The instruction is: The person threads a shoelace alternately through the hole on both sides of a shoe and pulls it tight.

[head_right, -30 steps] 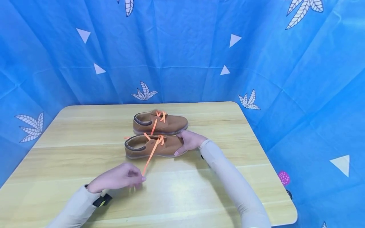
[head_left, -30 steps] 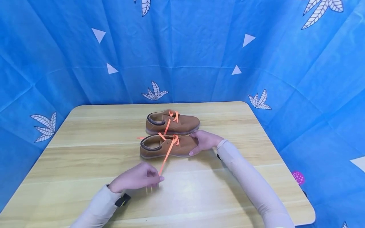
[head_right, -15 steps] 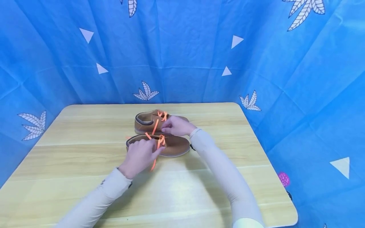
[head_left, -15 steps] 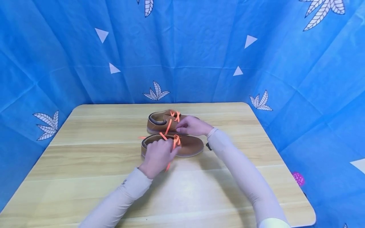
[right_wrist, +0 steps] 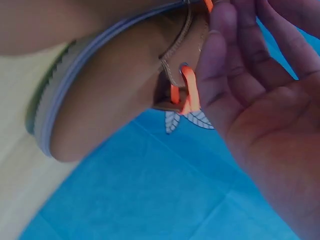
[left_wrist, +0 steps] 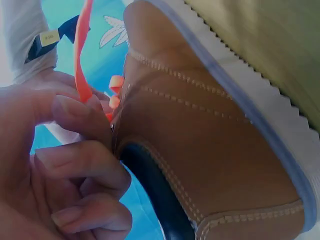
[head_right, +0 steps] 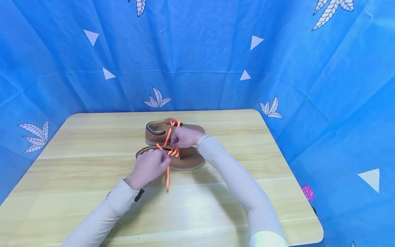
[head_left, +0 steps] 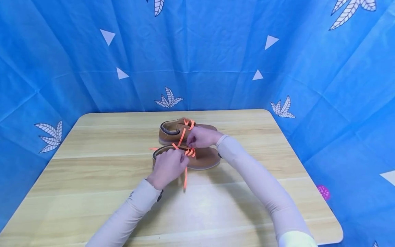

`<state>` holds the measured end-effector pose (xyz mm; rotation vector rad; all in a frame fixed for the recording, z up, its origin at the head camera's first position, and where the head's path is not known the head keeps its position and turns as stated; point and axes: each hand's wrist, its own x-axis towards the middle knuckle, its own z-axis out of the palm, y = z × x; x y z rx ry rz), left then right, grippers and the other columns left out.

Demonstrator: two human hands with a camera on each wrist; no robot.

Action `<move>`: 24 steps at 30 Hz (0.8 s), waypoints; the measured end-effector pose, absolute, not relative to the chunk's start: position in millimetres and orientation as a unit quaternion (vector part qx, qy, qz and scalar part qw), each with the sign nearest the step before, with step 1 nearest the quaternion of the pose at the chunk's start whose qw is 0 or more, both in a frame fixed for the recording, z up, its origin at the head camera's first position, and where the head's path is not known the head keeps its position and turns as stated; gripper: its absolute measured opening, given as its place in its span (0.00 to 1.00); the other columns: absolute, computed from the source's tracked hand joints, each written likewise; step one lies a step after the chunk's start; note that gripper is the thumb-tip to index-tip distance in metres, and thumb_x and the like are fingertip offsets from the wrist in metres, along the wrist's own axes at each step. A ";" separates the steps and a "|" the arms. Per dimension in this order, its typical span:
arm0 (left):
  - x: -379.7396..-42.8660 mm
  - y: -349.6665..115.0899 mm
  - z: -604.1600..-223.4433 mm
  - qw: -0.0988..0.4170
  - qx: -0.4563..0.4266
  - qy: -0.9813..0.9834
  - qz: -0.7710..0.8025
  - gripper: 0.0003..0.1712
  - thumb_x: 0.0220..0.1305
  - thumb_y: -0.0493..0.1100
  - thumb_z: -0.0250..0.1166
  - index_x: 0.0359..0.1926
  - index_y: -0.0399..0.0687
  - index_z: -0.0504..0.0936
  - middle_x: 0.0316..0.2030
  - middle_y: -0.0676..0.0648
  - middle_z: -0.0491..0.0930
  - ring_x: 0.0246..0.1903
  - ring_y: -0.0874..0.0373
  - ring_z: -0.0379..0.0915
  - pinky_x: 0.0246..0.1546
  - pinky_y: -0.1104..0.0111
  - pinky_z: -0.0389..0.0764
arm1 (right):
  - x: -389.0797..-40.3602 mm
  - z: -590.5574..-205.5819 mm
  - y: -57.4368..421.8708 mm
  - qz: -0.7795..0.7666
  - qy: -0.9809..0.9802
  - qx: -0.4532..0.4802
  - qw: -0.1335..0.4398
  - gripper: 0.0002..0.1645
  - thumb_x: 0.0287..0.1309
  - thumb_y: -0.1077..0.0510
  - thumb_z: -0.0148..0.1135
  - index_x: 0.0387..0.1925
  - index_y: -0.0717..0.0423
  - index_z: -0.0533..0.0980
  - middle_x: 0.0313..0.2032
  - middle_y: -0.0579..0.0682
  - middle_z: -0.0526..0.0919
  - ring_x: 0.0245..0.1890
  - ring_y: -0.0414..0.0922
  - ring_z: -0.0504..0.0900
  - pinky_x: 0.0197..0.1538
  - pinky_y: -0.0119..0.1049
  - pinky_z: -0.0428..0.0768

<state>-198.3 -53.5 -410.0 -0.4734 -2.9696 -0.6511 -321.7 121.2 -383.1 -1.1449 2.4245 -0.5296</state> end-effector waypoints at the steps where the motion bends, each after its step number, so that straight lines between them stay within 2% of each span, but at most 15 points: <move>1: -198.6 -54.8 -408.6 0.025 -0.153 -0.963 -0.221 0.22 0.67 0.43 0.58 0.15 0.55 0.67 0.13 0.56 0.64 0.13 0.61 0.62 0.16 0.68 0.61 | -320.5 -381.1 120.5 -0.182 0.870 -0.412 0.201 0.10 0.65 0.65 0.64 0.42 0.55 0.89 0.38 0.49 0.91 0.34 0.39 0.83 0.44 0.30 0.82; 6: -198.0 -58.8 -405.8 0.002 -0.152 -0.956 -0.251 0.23 0.68 0.43 0.56 0.15 0.55 0.63 0.13 0.57 0.60 0.13 0.62 0.57 0.17 0.68 0.57 | -314.9 -376.3 116.5 -0.135 0.884 -0.406 0.190 0.10 0.64 0.68 0.61 0.36 0.55 0.86 0.32 0.46 0.86 0.32 0.40 0.78 0.41 0.30 0.78; 11: -199.9 -63.8 -407.4 -0.043 -0.156 -0.940 -0.300 0.24 0.71 0.43 0.54 0.15 0.56 0.62 0.14 0.58 0.59 0.15 0.63 0.55 0.19 0.69 0.56 | -307.9 -374.4 109.6 -0.075 0.901 -0.381 0.195 0.11 0.66 0.66 0.59 0.28 0.50 0.80 0.24 0.43 0.77 0.29 0.41 0.74 0.35 0.31 0.72; 14: -204.2 -67.4 -411.0 -0.096 -0.176 -0.906 -0.372 0.24 0.74 0.42 0.52 0.16 0.54 0.65 0.14 0.57 0.62 0.15 0.63 0.57 0.20 0.71 0.60 | -305.5 -372.9 106.3 -0.049 0.905 -0.377 0.190 0.12 0.66 0.65 0.60 0.27 0.50 0.79 0.23 0.43 0.76 0.27 0.42 0.74 0.33 0.32 0.71; 16: -207.5 -70.8 -415.4 -0.150 -0.175 -0.865 -0.446 0.24 0.77 0.42 0.50 0.17 0.52 0.67 0.14 0.57 0.64 0.14 0.64 0.57 0.19 0.72 0.60 | -305.4 -373.1 105.2 -0.042 0.905 -0.379 0.187 0.12 0.65 0.66 0.60 0.27 0.50 0.79 0.22 0.43 0.76 0.26 0.42 0.74 0.33 0.32 0.70; 21: -211.4 -81.4 -427.9 -0.290 -0.105 -0.712 -0.630 0.22 0.80 0.46 0.49 0.24 0.50 0.70 0.15 0.57 0.64 0.13 0.65 0.55 0.17 0.75 0.56 | -308.3 -375.1 106.2 -0.068 0.896 -0.390 0.201 0.14 0.66 0.66 0.56 0.25 0.49 0.77 0.21 0.41 0.73 0.24 0.40 0.71 0.31 0.30 0.68; 24: -209.6 -84.7 -432.5 -0.314 -0.098 -0.690 -0.644 0.20 0.81 0.47 0.48 0.28 0.48 0.72 0.16 0.57 0.65 0.13 0.65 0.55 0.17 0.75 0.56 | -310.3 -375.7 107.8 -0.088 0.890 -0.391 0.215 0.16 0.67 0.65 0.55 0.23 0.48 0.73 0.20 0.41 0.70 0.23 0.39 0.68 0.30 0.30 0.66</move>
